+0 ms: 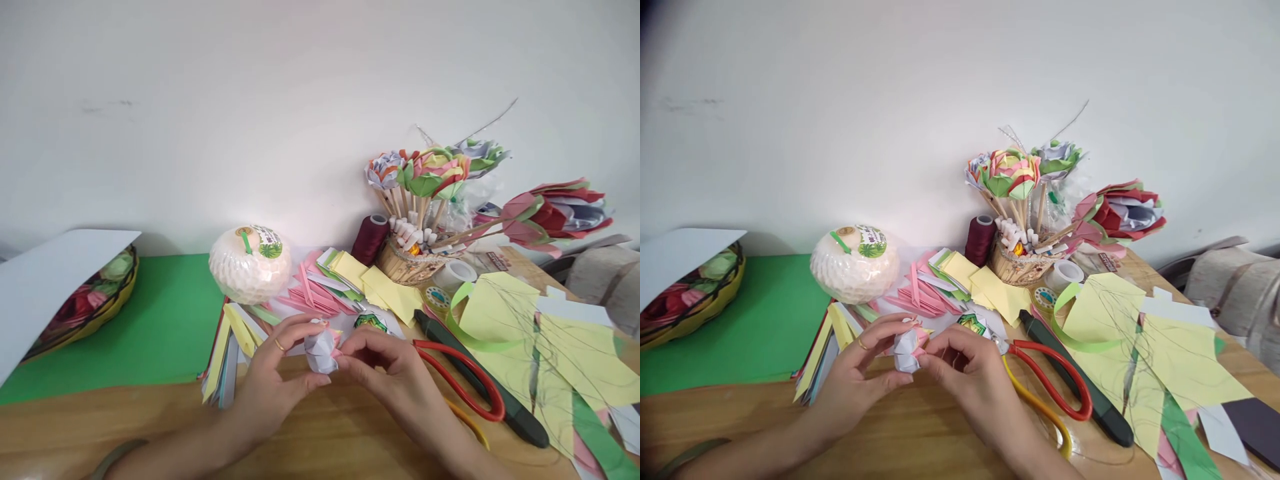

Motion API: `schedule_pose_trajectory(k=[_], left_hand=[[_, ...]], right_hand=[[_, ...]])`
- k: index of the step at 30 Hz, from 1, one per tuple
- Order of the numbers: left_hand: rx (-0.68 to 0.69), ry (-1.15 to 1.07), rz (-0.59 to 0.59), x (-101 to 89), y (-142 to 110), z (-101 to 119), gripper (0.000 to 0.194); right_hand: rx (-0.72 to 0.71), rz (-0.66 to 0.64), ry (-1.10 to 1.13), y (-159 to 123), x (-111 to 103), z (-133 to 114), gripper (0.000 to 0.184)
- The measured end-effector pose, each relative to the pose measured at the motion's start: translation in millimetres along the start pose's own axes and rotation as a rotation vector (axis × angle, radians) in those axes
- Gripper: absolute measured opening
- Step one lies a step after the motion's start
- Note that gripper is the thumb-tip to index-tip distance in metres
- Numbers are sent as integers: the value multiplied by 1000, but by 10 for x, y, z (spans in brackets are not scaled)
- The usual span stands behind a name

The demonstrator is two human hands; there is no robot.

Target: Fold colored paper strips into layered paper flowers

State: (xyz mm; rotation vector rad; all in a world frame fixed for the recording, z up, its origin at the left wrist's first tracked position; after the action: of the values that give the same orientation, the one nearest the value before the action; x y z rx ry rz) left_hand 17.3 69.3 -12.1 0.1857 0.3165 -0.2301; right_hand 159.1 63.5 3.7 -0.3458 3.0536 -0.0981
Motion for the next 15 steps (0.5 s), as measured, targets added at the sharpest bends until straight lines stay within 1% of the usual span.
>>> schedule_pose_trajectory(k=[2, 3, 6, 8, 11, 15], left_hand=[[7, -7, -4, 0, 6, 8, 38], [8, -16, -8, 1, 6, 7, 38], [9, -64, -19, 5, 4, -16, 41], [2, -102, -37, 16, 2, -40, 43], [-15, -139, -71, 42, 0, -61, 44], [23, -85, -49, 23, -3, -21, 43]], right_hand=[[-28, -8, -80, -4, -1, -43, 20], [-26, -35, -88, -6, 12, -54, 20], [-18, -119, -46, -15, 42, -94, 23], [-20, -142, -13, -19, 37, -121, 23], [-7, -116, 37, -10, -2, -113, 21], [40, -63, 97, 9, -34, -30, 17]])
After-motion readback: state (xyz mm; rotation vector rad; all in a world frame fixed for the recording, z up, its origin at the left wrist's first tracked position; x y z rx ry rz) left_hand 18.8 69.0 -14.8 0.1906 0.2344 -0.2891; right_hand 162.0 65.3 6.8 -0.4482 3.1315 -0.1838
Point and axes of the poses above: each hand's wrist, its own y-axis towards the middle knuckle, its own x-axis out of the palm, z = x × y, the point moved 8 cm from there along y, towards the middle knuckle, and after that the axes turned 8 degrees about y, right-handed, at the moved point
